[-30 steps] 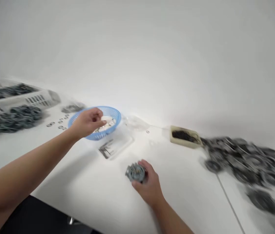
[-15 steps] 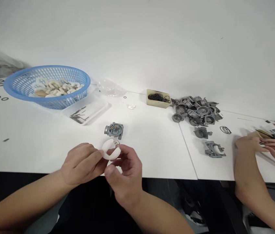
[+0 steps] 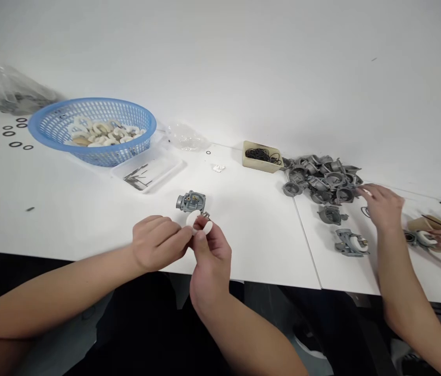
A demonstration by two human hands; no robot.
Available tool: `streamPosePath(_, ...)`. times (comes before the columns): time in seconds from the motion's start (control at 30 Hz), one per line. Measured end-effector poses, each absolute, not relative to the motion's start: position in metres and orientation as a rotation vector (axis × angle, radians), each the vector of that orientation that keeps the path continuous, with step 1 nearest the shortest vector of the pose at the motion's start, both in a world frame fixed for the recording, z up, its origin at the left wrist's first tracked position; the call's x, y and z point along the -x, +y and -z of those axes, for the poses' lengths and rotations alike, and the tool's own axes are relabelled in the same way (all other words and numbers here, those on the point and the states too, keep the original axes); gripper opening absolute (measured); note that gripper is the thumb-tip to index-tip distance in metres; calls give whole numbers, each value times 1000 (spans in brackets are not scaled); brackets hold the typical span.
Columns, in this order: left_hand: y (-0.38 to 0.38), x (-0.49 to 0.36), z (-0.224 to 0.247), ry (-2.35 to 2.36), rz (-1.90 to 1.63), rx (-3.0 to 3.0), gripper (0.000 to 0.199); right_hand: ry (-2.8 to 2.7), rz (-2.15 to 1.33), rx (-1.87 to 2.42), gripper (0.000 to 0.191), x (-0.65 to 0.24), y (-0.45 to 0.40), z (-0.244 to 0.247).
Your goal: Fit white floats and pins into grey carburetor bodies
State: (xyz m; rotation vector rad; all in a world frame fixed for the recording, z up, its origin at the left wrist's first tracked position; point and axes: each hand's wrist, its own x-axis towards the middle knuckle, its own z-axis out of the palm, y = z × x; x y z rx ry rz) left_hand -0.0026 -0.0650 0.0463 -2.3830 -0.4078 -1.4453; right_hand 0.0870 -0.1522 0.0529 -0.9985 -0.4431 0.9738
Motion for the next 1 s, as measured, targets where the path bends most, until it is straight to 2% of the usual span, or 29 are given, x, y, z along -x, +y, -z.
streamPosePath(0.13, -50, 5, -32, -639, 1387, 2620, 6, -529, -928, 1101, 29, -109, -132, -43)
streamPosePath(0.27, -24, 12, -27, -1259, 1415, 3014, 31, -677, -877, 1306, 38, -137, -114, -40)
streamPosePath(0.33, -10, 12, -26, -1612, 1429, 3089, 35, -723, -836, 1385, 41, -148, -105, -44)
streamPosePath(0.53, 13, 1, -22, -2167, 1308, 3228, 30, -868, -972, 1421, 28, -168, -78, -58)
streamPosePath(0.67, 15, 5, -17, -2184, 1160, 3287, 31, -892, -1126, 1402, 33, -175, -68, -56)
streamPosePath(0.83, 11, 12, -17, -1904, 962, 3465, 33, -959, -1196, 1441, 32, -172, -62, -48)
streamPosePath(1.0, 9, 16, -20, -1609, 848, 3666, 37, -1023, -1015, 1537, 32, -163, -59, -42)
